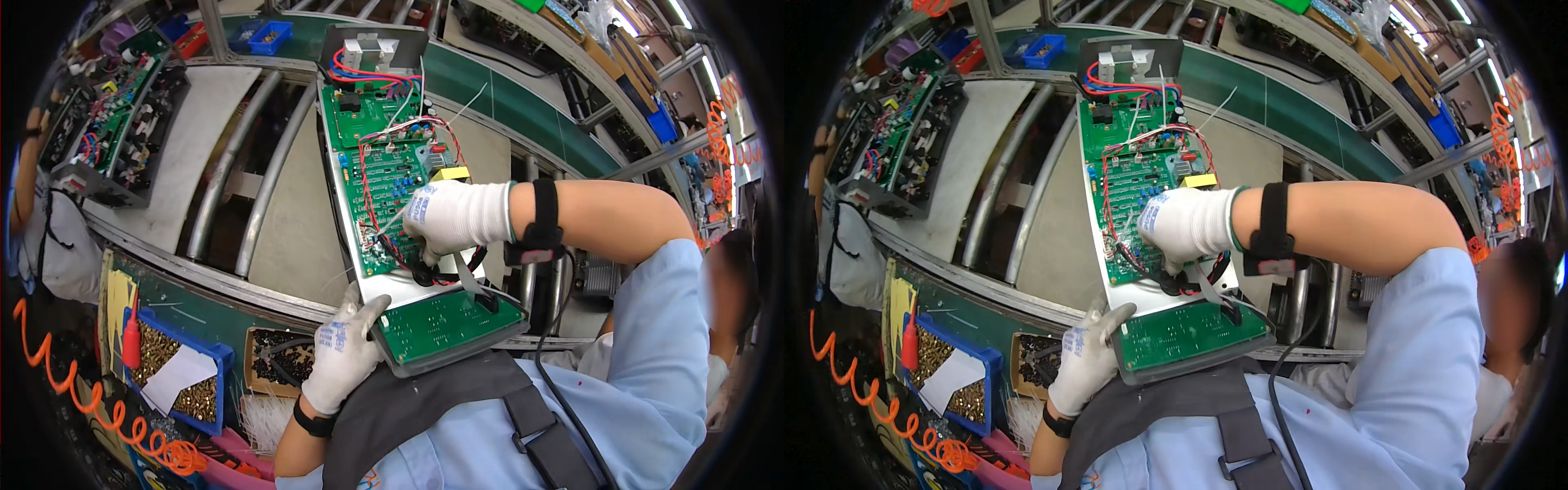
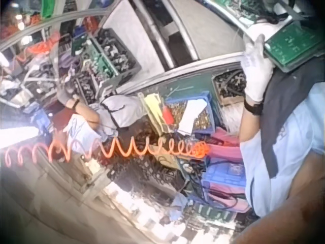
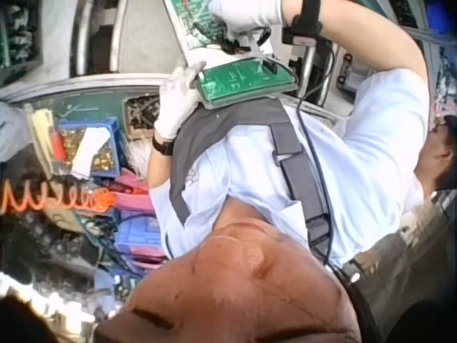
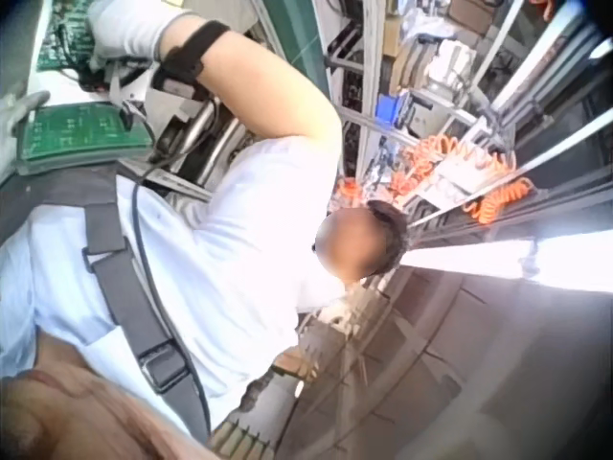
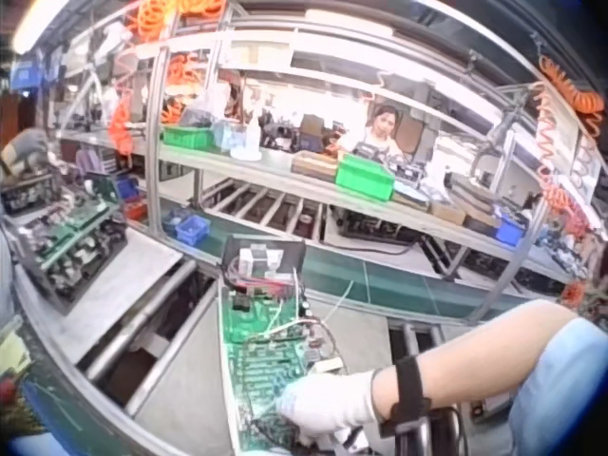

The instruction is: The recorder connects wires and components inside a power inverter casing on an assembly line.

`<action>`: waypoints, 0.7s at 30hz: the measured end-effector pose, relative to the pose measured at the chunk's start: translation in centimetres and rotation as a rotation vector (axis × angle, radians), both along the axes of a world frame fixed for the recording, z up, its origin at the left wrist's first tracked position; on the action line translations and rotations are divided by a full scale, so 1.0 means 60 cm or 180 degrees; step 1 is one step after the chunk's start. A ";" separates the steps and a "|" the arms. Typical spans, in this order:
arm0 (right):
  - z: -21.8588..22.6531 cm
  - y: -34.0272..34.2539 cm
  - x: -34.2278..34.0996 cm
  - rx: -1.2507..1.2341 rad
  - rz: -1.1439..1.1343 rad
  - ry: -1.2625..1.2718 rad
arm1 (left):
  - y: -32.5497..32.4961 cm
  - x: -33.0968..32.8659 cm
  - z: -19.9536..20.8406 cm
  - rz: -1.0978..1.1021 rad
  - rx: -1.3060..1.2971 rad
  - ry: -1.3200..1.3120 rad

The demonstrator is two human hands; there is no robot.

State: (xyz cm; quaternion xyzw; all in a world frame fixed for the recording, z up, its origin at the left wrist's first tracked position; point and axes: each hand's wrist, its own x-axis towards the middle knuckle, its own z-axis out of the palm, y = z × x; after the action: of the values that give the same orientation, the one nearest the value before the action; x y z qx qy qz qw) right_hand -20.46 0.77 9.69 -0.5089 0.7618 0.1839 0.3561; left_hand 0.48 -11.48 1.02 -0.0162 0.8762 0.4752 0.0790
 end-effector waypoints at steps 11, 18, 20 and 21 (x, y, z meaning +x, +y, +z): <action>-0.002 -0.005 -0.005 0.0143 -0.0263 -0.0193 | -0.004 -0.010 -0.002 -0.0033 0.0286 -0.0130; 0.052 0.123 -0.064 -0.2883 -0.1589 -0.1264 | -0.003 -0.009 -0.020 -0.0013 -0.0207 0.0527; 0.067 0.202 -0.063 -0.3253 -0.2191 -0.0947 | -0.006 -0.008 -0.008 -0.0042 -0.0094 0.0471; 0.061 0.251 -0.056 -0.3151 -0.2479 -0.0676 | -0.006 -0.010 -0.005 -0.0080 -0.0037 0.0448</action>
State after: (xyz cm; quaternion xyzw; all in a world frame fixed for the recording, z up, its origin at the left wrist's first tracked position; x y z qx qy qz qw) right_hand -23.80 15.83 13.37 -0.3144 0.8463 -0.3841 0.1932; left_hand -0.12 -11.85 0.74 0.0277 0.8824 0.4691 0.0230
